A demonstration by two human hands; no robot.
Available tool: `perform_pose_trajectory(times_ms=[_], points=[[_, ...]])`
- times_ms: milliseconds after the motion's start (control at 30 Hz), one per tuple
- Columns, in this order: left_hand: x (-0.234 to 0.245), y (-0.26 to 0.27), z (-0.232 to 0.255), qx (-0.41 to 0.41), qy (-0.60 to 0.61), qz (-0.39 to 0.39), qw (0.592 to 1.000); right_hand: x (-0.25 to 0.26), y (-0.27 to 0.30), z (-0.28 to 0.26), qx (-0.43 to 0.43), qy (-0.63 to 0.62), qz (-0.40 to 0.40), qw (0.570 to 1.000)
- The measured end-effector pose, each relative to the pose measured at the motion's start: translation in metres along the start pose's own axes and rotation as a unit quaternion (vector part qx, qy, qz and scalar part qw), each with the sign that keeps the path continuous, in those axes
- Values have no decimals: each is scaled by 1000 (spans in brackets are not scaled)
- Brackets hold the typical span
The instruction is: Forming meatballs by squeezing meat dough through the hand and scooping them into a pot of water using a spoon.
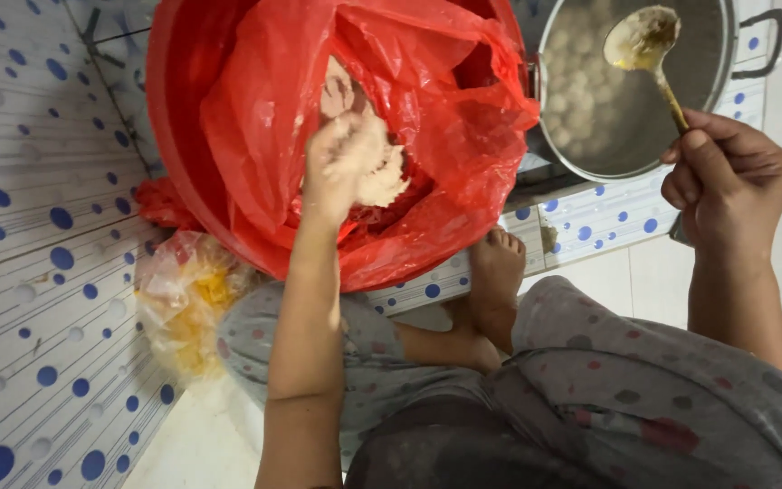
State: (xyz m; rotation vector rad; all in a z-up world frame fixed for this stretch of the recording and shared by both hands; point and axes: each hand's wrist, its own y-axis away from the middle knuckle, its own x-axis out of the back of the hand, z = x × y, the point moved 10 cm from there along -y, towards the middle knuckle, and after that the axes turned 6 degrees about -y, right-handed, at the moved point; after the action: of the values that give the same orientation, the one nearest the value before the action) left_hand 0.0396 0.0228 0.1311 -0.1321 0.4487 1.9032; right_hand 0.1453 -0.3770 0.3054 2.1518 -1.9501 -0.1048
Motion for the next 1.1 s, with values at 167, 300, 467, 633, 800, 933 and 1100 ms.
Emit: perform_pose_trajectory(times_ms=[167,300,467,633,800,933,1100], points=[[-1,11,19,-28,-61,54,996,-16,9,-3,-3,9,-16,1000],[-8,23,64,-100,-125,53,986,-30,19,-6,1,-6,-56,998],[-16,12,41,-26,22,-1,999,-75,38,-4,13,106,-124,987],[-19,23,70,1,-114,25,993,-123,38,25,112,261,-252,925],[-22,16,61,-15,-75,23,997,-105,39,30,386,475,-135,779],[-18,14,51,-21,-51,26,998,-128,50,6,362,377,-161,837],[-21,9,45,-43,-6,21,999,-191,76,37,390,502,-276,721]])
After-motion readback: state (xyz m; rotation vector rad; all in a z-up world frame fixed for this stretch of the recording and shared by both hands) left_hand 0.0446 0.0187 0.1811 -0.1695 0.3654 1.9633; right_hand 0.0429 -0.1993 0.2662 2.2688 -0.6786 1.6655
